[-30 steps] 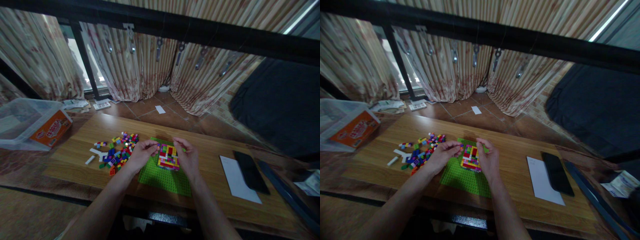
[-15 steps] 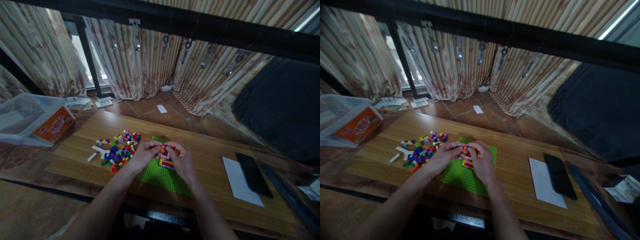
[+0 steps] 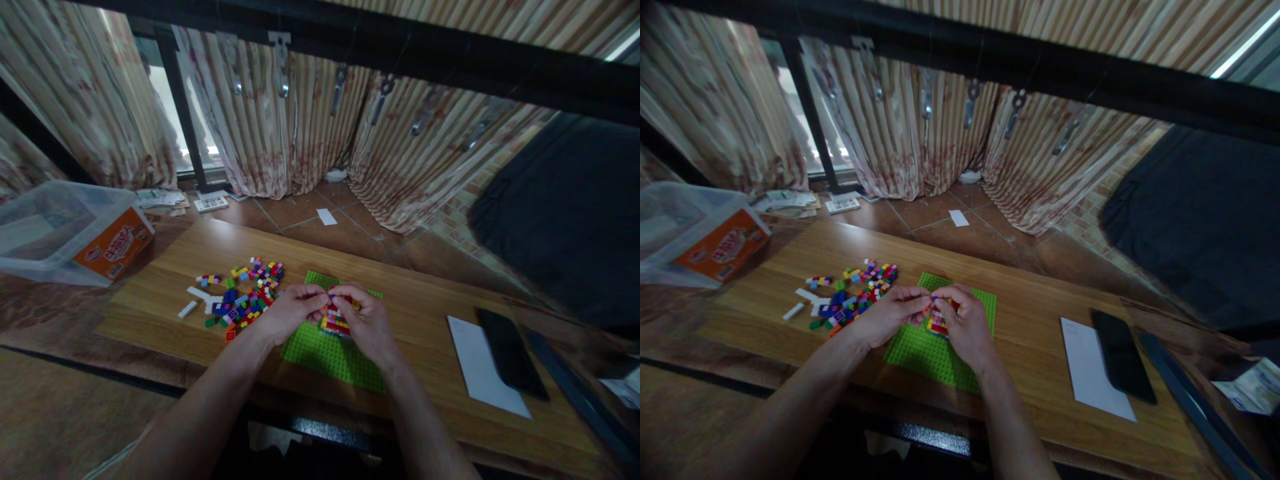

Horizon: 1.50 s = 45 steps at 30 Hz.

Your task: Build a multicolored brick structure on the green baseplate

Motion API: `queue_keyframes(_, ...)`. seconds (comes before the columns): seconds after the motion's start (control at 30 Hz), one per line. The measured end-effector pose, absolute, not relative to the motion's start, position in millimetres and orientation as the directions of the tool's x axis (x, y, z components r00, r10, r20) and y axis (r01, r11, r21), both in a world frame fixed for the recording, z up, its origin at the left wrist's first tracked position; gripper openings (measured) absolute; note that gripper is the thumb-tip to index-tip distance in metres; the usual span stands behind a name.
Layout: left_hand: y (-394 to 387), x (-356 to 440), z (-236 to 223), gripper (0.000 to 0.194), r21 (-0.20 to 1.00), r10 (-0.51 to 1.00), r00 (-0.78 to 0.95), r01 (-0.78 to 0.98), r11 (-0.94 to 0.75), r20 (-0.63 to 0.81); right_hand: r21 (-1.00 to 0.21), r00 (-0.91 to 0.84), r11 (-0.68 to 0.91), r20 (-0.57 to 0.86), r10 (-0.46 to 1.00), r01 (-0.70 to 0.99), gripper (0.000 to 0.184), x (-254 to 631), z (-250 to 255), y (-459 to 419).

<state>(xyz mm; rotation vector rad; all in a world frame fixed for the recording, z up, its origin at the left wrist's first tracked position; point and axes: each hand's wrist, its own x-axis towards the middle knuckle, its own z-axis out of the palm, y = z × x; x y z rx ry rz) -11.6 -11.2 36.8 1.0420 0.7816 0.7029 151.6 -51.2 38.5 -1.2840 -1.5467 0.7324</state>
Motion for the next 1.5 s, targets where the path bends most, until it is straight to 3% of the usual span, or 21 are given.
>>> queue_keyframes(0.2,-5,-17,39,0.031,0.947,0.827,0.523,-0.11,0.303,-0.204,-0.95,0.1,0.181,0.212,0.972,0.253,0.014,168,36,-47)
queue_keyframes(0.37,3,-17,33,0.025,0.986,0.922,0.35,0.029,0.166,-0.166,-0.851,0.136,0.232,0.331,0.934,0.471,0.015,173,32,-43)
queue_keyframes(0.57,3,-13,22,0.025,0.991,0.93,0.349,0.105,0.083,-0.115,-0.667,0.035,0.275,0.412,0.91,0.692,0.022,159,29,-40)
queue_keyframes(0.8,1,-6,18,0.02,0.993,0.946,0.324,0.114,-0.007,-0.031,-0.544,0.016,0.253,0.441,0.897,0.8,0.024,147,25,-36)
queue_keyframes(1.07,2,3,8,0.023,0.986,0.947,0.319,0.141,-0.088,0.039,-0.6,0.137,0.152,0.408,0.903,0.786,0.024,138,24,-35)
queue_keyframes(1.5,1,3,10,0.025,0.974,0.937,0.339,0.173,-0.147,0.081,-0.741,0.195,0.167,0.375,0.906,0.65,0.017,144,23,-36)
